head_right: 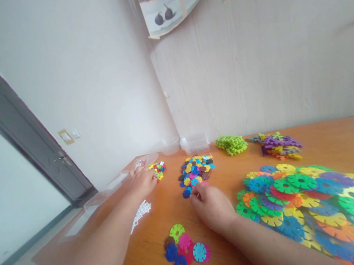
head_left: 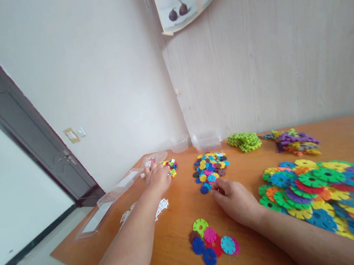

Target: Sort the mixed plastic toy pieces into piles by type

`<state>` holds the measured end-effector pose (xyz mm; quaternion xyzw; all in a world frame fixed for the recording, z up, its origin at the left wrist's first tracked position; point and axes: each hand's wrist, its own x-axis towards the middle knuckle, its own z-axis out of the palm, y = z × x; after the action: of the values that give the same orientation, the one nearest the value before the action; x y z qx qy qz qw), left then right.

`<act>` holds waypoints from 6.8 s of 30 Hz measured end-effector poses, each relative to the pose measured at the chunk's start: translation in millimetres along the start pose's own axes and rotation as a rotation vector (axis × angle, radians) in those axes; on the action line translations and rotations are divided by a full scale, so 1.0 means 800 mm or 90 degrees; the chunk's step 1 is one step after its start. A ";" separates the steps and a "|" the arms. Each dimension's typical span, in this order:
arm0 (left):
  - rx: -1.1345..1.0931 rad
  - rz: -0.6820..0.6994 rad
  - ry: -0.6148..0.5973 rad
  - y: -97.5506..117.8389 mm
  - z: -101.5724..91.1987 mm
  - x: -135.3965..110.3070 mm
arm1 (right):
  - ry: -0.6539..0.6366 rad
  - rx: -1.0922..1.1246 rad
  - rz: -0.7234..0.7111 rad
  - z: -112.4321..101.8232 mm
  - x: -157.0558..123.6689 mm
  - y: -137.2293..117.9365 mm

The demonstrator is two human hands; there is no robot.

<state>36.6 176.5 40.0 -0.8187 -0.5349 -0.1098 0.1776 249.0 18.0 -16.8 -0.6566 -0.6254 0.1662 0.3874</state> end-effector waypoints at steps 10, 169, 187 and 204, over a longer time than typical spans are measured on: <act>0.008 0.008 0.016 0.001 0.009 0.004 | -0.002 -0.001 0.009 -0.003 -0.001 -0.003; -0.572 -0.009 -0.075 0.064 -0.010 -0.149 | -0.182 -0.231 -0.107 -0.056 -0.097 -0.052; -0.559 -0.009 -0.052 0.065 0.002 -0.147 | -0.027 0.305 0.207 -0.034 0.026 -0.035; -0.548 -0.001 -0.048 0.067 -0.002 -0.148 | -0.341 -0.078 0.075 -0.059 -0.023 -0.032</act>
<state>37.8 57.7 -11.8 -0.8211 -0.4471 -0.2932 -0.2000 261.2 -15.5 27.2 -0.6469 -0.6749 0.3182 0.1574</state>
